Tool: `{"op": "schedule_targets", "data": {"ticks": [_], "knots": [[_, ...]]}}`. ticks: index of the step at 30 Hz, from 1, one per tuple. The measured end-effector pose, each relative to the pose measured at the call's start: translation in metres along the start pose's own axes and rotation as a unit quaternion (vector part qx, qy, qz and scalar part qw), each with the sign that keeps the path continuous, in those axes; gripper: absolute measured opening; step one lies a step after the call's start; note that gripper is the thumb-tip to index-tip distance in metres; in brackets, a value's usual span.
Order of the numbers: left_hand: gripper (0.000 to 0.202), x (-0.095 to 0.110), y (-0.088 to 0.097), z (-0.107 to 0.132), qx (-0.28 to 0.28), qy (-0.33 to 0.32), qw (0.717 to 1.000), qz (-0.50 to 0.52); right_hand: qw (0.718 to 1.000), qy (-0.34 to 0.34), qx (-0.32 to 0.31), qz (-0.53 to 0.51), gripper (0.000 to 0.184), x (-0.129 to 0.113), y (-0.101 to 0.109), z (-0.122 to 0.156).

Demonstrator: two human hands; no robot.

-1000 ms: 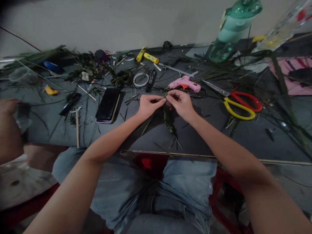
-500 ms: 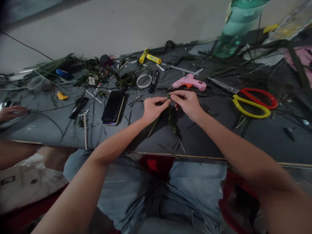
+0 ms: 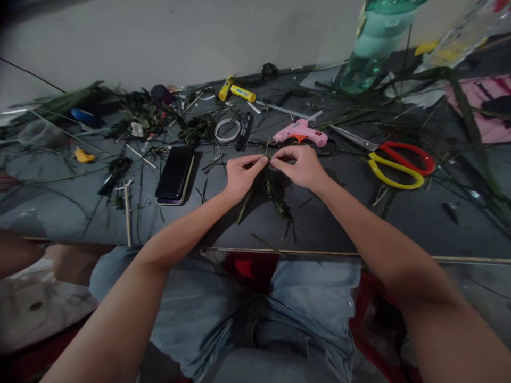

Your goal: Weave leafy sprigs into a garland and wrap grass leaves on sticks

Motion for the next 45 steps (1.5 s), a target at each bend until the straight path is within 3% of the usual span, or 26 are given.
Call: {"op": "schedule_targets", "data": {"ticks": [3, 9, 20, 27, 31, 36, 45], "knots": [[0.01, -0.001, -0.003, 0.0, -0.006, 0.008, 1.0, 0.017, 1.0, -0.007, -0.015, 0.014, 0.016, 0.001, 0.005, 0.0], [0.013, 0.002, -0.004, 0.004, -0.016, 0.004, 1.0, 0.001, 0.995, 0.044, 0.086, -0.038, 0.031, 0.002, 0.007, 0.0], [0.009, 0.006, -0.006, 0.005, -0.027, -0.028, 0.999, -0.034, 0.997, 0.01, 0.061, -0.045, 0.025, 0.01, 0.001, -0.004], [0.02, -0.001, -0.004, 0.002, -0.001, -0.034, 0.999, -0.038, 0.998, 0.027, 0.048, -0.025, 0.023, 0.004, 0.004, -0.001], [0.026, -0.005, -0.007, -0.001, -0.026, -0.048, 0.998, -0.007, 0.998, 0.035, 0.052, -0.019, 0.019, 0.002, 0.003, -0.001], [0.024, -0.005, -0.01, -0.002, -0.059, -0.037, 0.997, 0.028, 0.998, 0.028, 0.048, -0.016, 0.017, 0.003, -0.002, 0.0], [0.015, -0.015, -0.006, -0.01, -0.049, -0.001, 0.999, 0.024, 1.0, 0.009, 0.006, -0.003, 0.024, 0.004, -0.007, 0.001]]}}
Point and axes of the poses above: each hand's wrist, its own z-axis away from the middle knuckle, its own y-axis out of the back of the hand, x = y × z, the point moved 6 cm from there along -z, towards the middle knuckle, and after that the axes turned 11 degrees about -z, right-handed, at the moved point
